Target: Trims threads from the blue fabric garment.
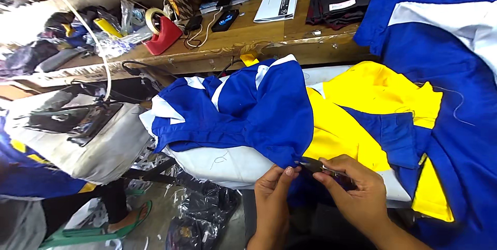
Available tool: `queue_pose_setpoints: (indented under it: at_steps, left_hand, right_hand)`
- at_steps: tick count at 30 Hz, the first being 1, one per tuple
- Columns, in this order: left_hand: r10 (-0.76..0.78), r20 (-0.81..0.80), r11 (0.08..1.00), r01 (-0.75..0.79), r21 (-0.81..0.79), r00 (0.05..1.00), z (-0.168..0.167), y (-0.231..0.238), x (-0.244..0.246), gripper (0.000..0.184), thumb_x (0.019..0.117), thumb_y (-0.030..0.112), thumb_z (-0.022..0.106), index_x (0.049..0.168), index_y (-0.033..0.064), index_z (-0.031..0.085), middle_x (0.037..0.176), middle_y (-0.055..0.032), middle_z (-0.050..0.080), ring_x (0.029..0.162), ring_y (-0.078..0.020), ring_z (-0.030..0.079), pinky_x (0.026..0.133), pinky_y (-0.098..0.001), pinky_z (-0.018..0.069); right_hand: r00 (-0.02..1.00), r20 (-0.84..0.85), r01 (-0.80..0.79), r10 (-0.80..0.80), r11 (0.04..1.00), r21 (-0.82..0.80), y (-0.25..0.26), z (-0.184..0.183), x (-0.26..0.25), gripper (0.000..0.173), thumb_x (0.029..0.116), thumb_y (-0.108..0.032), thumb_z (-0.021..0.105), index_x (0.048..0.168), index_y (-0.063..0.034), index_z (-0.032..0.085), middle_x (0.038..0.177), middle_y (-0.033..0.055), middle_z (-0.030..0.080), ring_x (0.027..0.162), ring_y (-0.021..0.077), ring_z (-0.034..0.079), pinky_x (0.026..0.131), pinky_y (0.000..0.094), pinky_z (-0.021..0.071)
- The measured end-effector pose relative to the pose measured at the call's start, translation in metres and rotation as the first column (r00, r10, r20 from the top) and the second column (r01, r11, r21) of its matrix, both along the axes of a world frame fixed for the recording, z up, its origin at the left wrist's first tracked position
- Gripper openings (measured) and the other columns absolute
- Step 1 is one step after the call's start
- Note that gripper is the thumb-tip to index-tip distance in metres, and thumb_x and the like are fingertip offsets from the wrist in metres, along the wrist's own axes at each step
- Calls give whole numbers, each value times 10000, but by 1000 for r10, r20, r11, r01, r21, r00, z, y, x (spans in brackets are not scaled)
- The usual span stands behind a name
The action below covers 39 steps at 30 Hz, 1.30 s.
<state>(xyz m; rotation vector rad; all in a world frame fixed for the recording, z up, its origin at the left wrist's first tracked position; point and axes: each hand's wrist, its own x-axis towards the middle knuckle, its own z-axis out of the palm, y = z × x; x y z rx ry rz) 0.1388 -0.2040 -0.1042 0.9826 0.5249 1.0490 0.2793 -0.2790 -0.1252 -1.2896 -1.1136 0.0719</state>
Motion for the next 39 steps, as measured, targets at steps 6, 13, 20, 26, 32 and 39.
queue_pose_setpoints:
  at_steps: [6, 13, 20, 26, 32, 39]
  left_hand:
    - [-5, 0, 1000, 5, 7, 1000, 1, -1, 0, 164, 967, -1, 604, 915, -6, 760, 912, -76, 758, 869, -118, 732, 873, -277, 597]
    - [28, -44, 992, -22, 127, 999, 0, 1, -3, 154, 965, 30, 621, 891, 13, 756, 871, -50, 746, 823, -88, 718, 819, -249, 595]
    - [-4, -55, 990, 12, 139, 998, 0, 4, -5, 171, 965, 46, 624, 850, 26, 749, 819, -27, 731, 777, -46, 687, 761, -198, 564]
    - [-11, -64, 996, 17, 91, 998, 2, 4, -6, 184, 969, 43, 607, 857, 25, 752, 810, -38, 736, 758, -41, 682, 743, -189, 555]
    - [-47, -57, 995, 52, 80, 997, 1, 5, -6, 178, 966, 38, 611, 856, 24, 751, 810, -44, 742, 751, -37, 685, 734, -185, 556]
    - [-62, -80, 993, 69, 98, 995, 0, 6, -6, 173, 968, 28, 606, 872, 20, 750, 820, -40, 744, 753, -36, 686, 737, -182, 557]
  right_hand:
    - [990, 117, 83, -82, 996, -8, 0, -2, 0, 236, 942, -263, 738, 980, -30, 750, 861, 21, 706, 793, -34, 618, 676, 81, 476]
    - [946, 281, 167, -160, 986, 2, 2, -3, 2, 242, 973, -315, 706, 977, -80, 764, 867, 42, 733, 802, 61, 660, 683, 206, 484]
    - [914, 361, 167, -186, 982, 84, 6, -5, 6, 216, 994, -283, 683, 953, -84, 756, 853, 49, 737, 768, 84, 649, 664, 223, 449]
    - [937, 318, 126, -143, 989, 72, 6, -8, 6, 215, 993, -282, 686, 944, -79, 739, 856, 45, 738, 778, 67, 662, 662, 204, 467]
    - [952, 284, 101, -114, 993, 58, 6, -9, 6, 226, 991, -298, 689, 977, -77, 735, 882, 45, 737, 806, 54, 662, 672, 192, 470]
    - [986, 163, 14, -14, 1000, -3, 6, -6, 9, 249, 980, -295, 698, 958, -49, 725, 860, 23, 714, 779, -17, 634, 674, 109, 488]
